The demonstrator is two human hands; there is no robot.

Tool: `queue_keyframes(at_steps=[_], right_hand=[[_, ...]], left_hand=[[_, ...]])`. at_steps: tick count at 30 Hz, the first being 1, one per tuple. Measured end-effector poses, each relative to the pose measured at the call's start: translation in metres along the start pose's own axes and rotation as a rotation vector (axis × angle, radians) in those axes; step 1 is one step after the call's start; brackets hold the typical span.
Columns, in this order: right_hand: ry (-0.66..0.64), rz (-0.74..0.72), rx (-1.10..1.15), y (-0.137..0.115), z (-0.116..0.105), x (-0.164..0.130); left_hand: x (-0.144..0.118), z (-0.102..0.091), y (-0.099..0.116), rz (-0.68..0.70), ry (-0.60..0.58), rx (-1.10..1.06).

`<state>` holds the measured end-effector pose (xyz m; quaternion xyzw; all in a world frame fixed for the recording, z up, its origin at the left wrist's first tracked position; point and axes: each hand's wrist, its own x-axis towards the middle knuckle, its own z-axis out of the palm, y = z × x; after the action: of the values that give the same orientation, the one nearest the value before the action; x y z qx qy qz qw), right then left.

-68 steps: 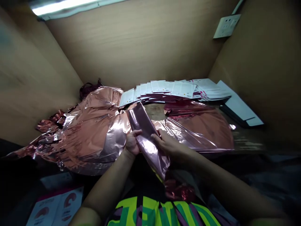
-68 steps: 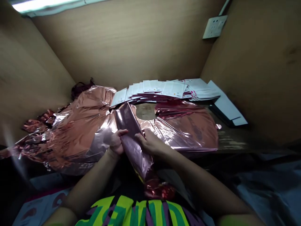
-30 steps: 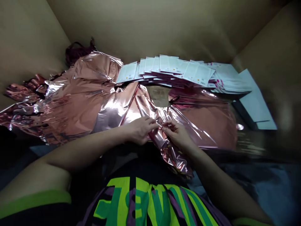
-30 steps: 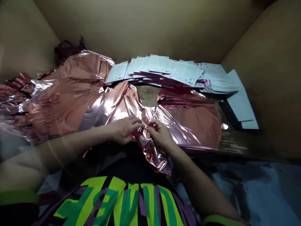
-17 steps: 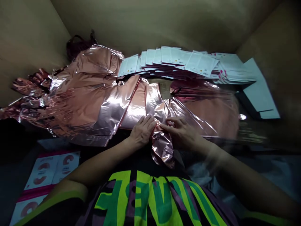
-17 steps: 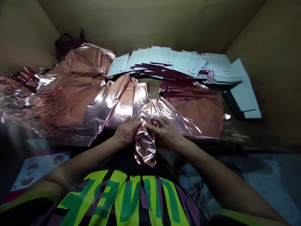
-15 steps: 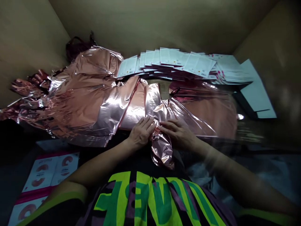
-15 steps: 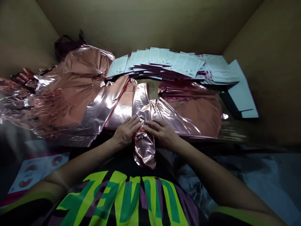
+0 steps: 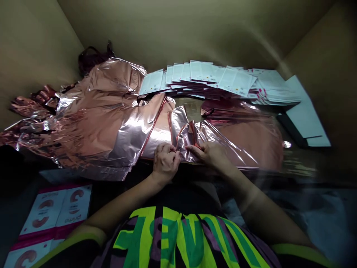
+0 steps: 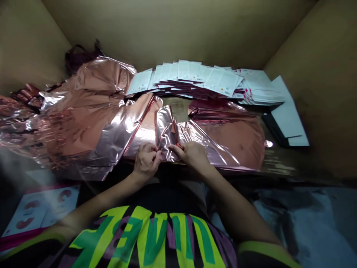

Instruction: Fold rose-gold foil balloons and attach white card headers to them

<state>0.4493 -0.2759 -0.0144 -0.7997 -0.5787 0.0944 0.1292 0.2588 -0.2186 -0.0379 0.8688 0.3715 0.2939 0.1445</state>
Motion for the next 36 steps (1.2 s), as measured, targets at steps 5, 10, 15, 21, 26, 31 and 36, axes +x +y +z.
queue_keyframes(at_steps=[5,10,15,21,26,31,36], right_hand=[[-0.010,0.014,-0.043,-0.008,0.005,0.010],[0.232,-0.173,-0.023,-0.007,0.006,0.008],[-0.064,-0.814,0.051,0.012,0.006,-0.011],[-0.015,-0.877,0.151,0.021,0.017,-0.023],[0.062,-0.856,0.170,0.016,0.007,-0.023],[0.052,-0.407,0.408,0.011,0.003,-0.009],[0.002,0.060,0.485,0.001,0.003,0.009]], left_hand=[[-0.003,-0.002,-0.003,0.030,0.004,-0.019],[-0.002,0.000,-0.003,-0.032,0.015,-0.051],[-0.010,-0.027,-0.013,-0.056,-0.177,-0.188],[-0.003,-0.056,-0.034,0.393,-0.395,0.025],[0.020,-0.029,-0.045,0.530,-0.489,-0.088],[0.042,-0.025,-0.027,0.045,-0.394,-0.281],[0.051,-0.010,-0.002,-0.259,-0.192,0.091]])
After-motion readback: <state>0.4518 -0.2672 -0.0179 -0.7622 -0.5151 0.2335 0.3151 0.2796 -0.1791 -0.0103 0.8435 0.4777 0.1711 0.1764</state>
